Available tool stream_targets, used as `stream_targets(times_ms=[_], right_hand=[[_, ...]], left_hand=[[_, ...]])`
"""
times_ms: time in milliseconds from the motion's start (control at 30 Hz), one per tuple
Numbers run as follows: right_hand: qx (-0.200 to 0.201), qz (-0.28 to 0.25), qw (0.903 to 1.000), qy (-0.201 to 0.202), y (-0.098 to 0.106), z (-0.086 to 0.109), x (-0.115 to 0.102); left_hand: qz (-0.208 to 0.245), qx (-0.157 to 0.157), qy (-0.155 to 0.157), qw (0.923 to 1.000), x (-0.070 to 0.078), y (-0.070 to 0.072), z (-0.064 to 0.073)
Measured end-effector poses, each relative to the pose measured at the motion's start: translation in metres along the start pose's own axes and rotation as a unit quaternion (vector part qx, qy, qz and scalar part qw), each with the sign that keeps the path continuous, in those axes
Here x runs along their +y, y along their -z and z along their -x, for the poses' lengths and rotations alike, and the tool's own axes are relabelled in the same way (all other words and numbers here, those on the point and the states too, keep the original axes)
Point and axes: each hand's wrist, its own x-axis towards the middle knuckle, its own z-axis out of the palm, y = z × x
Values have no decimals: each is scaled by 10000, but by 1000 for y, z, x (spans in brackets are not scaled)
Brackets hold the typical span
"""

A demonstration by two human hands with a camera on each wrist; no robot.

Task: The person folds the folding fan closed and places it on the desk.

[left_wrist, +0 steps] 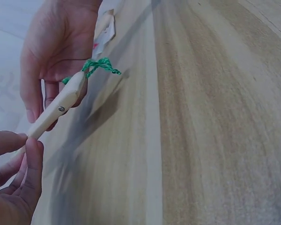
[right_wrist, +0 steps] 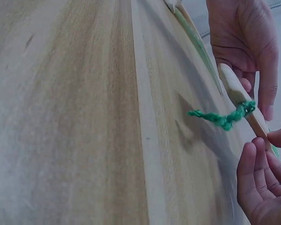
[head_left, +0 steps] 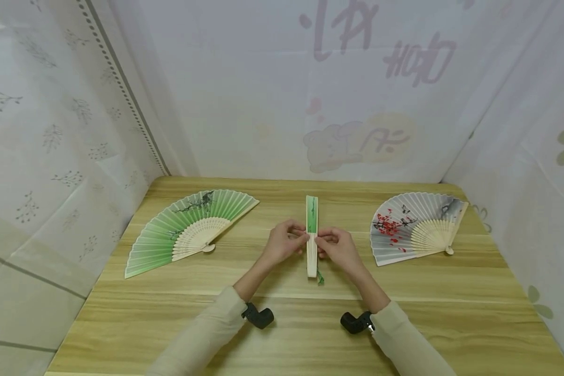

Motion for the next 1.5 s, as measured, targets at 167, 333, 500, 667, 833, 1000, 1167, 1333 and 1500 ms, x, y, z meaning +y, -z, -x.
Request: stream_targets(times_ms=[167,333,500,667,833,1000,1167,1333,1500], right_hand=[[-165,89,9998,-61,2,1,0],[-265,211,9994,-35,3,-1,3],[-114,417,9991,-22,0,-2,5],[-48,551,9985,-8,-4,-3,5],[-80,541,9985,-62,-5,-3,4],[-170,568,9982,-85,-4,-4,3],[-244,707,9971,-105,-3,-6,3],[-303,866,9957,-106,-3,-6,2],[-310,905,9953,-117,-3,-8,2]], left_hand=[[-263,-15,-28,9996,-4,-2,0],[-373,1,86,9993,-7,-4,0],[-378,-18,211,9991,-7,-5,2],[-464,-35,94,9989,-7,-5,3],[-523,-11,69,9986,-8,-5,3],[-661,6,109,9978,-9,-6,1],[-860,18,108,9962,-10,-6,0],[-836,-4,145,9964,-12,-6,0],[-801,6,234,9965,-13,-6,0]])
